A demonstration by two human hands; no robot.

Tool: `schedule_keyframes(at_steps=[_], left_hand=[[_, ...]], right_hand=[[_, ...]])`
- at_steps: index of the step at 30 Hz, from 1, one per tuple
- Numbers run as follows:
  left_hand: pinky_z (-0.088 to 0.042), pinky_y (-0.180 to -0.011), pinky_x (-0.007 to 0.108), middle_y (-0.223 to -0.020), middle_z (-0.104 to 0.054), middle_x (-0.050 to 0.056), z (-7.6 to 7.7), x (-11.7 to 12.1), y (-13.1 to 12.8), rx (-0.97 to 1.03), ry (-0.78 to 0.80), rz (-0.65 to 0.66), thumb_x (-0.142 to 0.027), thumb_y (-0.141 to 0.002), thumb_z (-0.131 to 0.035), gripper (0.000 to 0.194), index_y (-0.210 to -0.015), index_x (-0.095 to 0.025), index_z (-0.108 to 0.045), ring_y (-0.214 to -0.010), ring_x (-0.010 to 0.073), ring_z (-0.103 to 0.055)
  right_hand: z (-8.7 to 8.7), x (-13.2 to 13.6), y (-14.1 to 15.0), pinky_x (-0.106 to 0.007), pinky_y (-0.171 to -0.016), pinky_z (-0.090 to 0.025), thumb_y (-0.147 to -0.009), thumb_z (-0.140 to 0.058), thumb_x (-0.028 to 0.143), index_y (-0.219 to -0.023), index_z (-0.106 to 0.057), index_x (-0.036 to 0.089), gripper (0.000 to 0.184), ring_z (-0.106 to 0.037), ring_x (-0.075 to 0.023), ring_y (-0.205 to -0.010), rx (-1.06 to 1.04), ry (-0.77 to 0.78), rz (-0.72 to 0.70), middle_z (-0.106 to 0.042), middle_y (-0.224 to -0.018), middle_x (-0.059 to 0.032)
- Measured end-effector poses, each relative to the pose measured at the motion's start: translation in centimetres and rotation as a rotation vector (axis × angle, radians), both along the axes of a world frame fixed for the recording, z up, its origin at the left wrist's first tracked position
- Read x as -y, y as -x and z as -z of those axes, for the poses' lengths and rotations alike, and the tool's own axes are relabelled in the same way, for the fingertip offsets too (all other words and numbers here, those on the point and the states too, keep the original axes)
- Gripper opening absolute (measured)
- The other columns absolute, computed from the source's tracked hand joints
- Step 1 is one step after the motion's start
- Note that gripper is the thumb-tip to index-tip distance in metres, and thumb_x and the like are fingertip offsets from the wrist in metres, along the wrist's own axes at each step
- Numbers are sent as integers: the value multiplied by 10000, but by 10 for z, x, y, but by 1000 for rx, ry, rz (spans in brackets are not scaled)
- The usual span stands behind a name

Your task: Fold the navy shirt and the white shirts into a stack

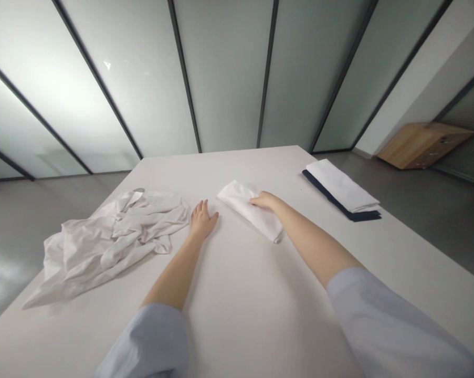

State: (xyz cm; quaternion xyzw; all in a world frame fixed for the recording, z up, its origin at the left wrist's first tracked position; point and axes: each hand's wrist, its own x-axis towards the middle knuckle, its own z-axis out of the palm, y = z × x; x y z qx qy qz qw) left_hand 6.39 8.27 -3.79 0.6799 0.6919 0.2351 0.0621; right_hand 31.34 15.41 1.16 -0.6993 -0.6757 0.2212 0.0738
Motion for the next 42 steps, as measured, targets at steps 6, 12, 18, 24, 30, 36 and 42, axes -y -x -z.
schedule_keyframes(at_steps=[6,12,18,24,30,36,42], left_hand=[[-322,-1099,453,-1492,-380,191,0,-1,0,13,25,-5,-375,-843,-541,666,-1431,-129,-347,-1372,317,-360],[-329,-1093,450,-1492,-388,177,1,-2,2,23,16,-1,-389,-845,-543,654,-1426,-155,-357,-1367,313,-372],[-327,-1099,446,-1493,-388,170,2,-2,2,8,19,4,-386,-849,-536,650,-1429,-156,-355,-1366,312,-374],[-335,-1098,442,-1470,-416,178,4,-2,3,-20,-3,15,-364,-847,-532,642,-1421,-134,-360,-1352,306,-395],[-346,-1093,444,-1462,-420,194,4,-3,4,-27,0,22,-375,-844,-527,653,-1414,-99,-364,-1342,315,-406],[-351,-1091,435,-1455,-432,177,6,-4,6,-36,-22,22,-374,-844,-523,643,-1409,-112,-363,-1336,312,-414],[-373,-1073,440,-1433,-457,175,9,-5,8,-59,-44,15,-379,-848,-511,632,-1401,-110,-365,-1319,306,-435]], right_hand=[[-7,3,12,-305,-656,-509,-728,-657,285,-971,-727,137,293,-683,-260,-821,108,129,-47,-726,-940,-134],[-5,9,4,-300,-664,-496,-757,-610,263,-917,-743,122,252,-682,-259,-829,172,118,-174,-729,-941,-139],[-1,24,-37,-294,-651,-464,-806,-587,332,-938,-733,169,256,-680,-258,-831,270,16,-191,-731,-980,-134],[0,58,-109,-308,-685,-434,-899,-477,313,-1057,-658,156,286,-663,-280,-923,394,-116,-85,-695,-1081,-167],[-7,91,-173,-324,-708,-411,-992,-336,383,-1083,-605,139,374,-661,-289,-920,461,-209,40,-703,-989,-184],[-43,89,-228,-321,-675,-393,-1001,-296,418,-1034,-606,135,421,-655,-289,-883,518,-311,199,-696,-930,-182],[-93,46,-273,-326,-748,-395,-1013,-271,402,-1051,-594,83,456,-612,-293,-982,447,-427,301,-659,-1042,-241]])
